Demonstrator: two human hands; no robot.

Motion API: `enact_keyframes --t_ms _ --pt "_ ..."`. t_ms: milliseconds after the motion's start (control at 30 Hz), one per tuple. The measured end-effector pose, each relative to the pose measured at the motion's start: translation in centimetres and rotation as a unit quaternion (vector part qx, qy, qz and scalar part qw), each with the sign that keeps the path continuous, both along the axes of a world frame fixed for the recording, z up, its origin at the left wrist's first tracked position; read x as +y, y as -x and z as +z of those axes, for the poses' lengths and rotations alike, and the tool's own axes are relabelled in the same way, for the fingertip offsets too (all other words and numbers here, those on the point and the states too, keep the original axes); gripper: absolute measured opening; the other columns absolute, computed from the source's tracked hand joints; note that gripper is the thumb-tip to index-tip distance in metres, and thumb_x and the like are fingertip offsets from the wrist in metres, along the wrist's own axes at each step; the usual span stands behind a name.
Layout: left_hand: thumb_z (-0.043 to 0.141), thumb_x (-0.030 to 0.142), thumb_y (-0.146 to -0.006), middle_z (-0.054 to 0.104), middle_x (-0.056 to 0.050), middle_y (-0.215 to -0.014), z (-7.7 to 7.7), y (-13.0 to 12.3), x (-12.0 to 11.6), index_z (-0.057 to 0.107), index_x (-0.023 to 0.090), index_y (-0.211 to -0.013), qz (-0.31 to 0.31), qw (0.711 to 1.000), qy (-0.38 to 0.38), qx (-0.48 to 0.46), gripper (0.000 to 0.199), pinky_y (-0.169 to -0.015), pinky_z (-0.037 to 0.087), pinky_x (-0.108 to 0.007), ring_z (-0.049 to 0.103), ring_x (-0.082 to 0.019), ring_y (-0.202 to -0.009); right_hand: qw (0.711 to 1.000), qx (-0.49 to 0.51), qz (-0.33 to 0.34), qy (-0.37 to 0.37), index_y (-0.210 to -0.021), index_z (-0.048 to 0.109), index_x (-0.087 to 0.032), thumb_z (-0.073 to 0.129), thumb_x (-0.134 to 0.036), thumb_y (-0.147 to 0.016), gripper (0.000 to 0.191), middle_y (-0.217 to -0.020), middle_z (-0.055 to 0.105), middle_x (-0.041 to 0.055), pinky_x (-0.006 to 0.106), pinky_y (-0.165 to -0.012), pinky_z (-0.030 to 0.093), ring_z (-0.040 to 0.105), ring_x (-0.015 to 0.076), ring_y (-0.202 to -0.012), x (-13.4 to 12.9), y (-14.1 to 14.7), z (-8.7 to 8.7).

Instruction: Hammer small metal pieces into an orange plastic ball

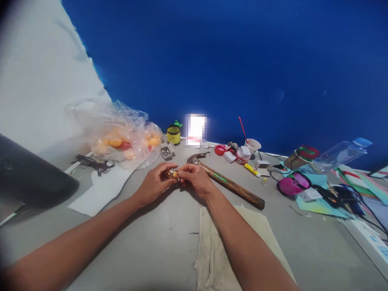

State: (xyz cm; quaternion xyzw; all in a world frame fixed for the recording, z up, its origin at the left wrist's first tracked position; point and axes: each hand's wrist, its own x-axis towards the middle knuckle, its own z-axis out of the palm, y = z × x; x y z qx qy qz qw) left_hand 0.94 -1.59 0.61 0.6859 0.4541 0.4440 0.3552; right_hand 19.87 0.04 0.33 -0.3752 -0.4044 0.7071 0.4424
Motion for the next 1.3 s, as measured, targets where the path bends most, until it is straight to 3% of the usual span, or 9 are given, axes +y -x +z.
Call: enact_keyframes --t_ms 767,1100,1300 --pt "0.078 0.029 -0.082 0.076 -0.008 -0.118 -0.24 0.09 0.01 0.076 0.024 -0.113 -0.014 0.999 -0.031 0.041 0.032 -0.106 0.052 -0.043 0.069 -0.028 -0.112 1.0 -0.03 0.005 0.005 -0.074 0.075 -0.016 0.102 -0.037 -0.056 0.039 -0.069 0.073 0.0021 0.021 -0.05 0.049 0.057 0.0086 -0.053 0.17 -0.14 -0.37" --pt "0.077 0.031 -0.08 0.077 -0.006 -0.111 -0.43 -0.22 -0.31 0.076 0.023 -0.105 0.006 0.998 -0.028 0.053 0.026 -0.099 0.053 -0.04 0.069 -0.028 -0.107 0.999 -0.04 0.006 -0.012 -0.076 0.072 -0.016 0.101 -0.042 -0.058 0.043 -0.074 0.074 0.0038 0.028 -0.057 0.061 0.066 0.013 -0.058 0.04 0.26 -0.84" --pt "0.077 0.03 -0.08 0.077 -0.006 -0.109 -0.39 -0.41 -0.48 0.076 0.023 -0.104 0.007 0.998 -0.034 0.045 0.024 -0.096 0.053 -0.038 0.069 -0.026 -0.104 0.999 -0.04 0.025 -0.022 -0.075 0.071 -0.017 0.1 -0.04 -0.06 0.04 -0.072 0.072 0.0013 0.028 -0.056 0.063 0.063 0.0103 -0.054 0.12 0.16 -0.87"
